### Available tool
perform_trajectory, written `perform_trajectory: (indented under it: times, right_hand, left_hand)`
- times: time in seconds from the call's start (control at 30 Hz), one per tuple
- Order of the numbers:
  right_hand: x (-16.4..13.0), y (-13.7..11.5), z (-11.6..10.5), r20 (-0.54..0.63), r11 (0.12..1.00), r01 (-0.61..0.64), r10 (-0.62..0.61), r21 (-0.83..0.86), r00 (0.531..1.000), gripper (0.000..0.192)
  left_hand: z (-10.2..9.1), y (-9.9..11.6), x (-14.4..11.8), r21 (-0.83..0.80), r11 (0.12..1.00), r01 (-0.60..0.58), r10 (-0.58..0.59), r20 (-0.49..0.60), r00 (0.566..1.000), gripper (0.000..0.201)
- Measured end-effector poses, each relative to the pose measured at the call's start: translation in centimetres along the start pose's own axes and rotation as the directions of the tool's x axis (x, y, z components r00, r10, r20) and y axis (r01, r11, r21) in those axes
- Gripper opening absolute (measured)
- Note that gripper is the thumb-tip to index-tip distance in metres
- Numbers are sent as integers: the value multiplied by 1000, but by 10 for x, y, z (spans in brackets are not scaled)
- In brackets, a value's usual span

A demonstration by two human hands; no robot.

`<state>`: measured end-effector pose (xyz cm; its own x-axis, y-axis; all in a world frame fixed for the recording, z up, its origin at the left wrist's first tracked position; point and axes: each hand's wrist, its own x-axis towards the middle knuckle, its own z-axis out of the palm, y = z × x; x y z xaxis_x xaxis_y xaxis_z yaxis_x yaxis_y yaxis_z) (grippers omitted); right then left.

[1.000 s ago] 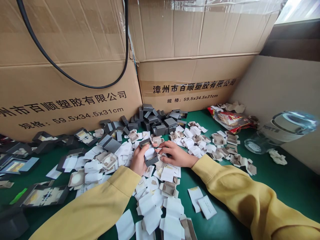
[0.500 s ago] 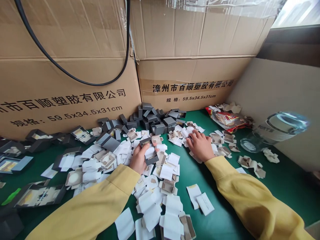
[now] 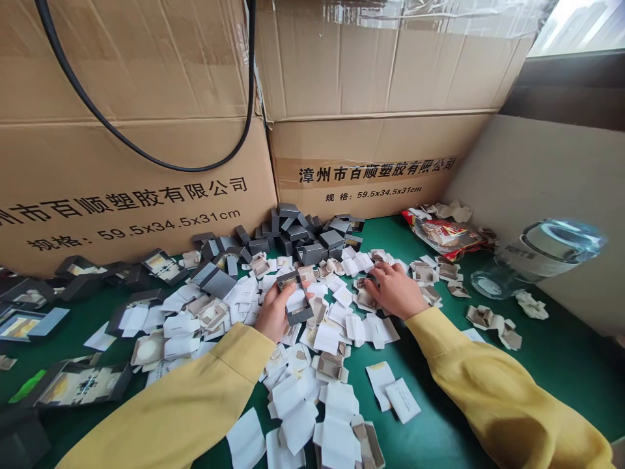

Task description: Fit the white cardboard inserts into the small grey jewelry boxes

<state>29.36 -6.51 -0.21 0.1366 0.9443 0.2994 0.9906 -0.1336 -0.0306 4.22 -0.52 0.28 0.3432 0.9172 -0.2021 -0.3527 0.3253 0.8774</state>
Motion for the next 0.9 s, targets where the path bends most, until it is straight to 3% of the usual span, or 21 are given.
perform_trajectory:
  times: [0.1, 0.33, 0.5, 0.67, 0.9]
  right_hand:
    - [3, 2, 3, -1, 1000, 8, -8, 22, 1000, 24]
    - [13, 10, 15, -78, 940, 66, -42, 336, 996, 16]
    - [13, 8, 16, -61, 958, 16, 1, 287, 998, 16]
    - [15, 10, 19, -47, 939, -51, 71, 341, 996, 18]
    - [17, 16, 15, -197, 829, 183, -90, 528, 976, 20]
  left_hand:
    - [1, 1, -1, 4, 1000, 1, -1, 2, 1000, 36]
    - [2, 0, 0, 22, 1000, 3, -3, 2, 1000, 38]
    - [4, 4, -2, 21, 999, 25, -25, -3, 1000, 37]
    - [6, 7, -5, 24, 999, 36, -36, -1, 999, 37]
    - [7, 7, -5, 26, 999, 44, -43, -17, 999, 38]
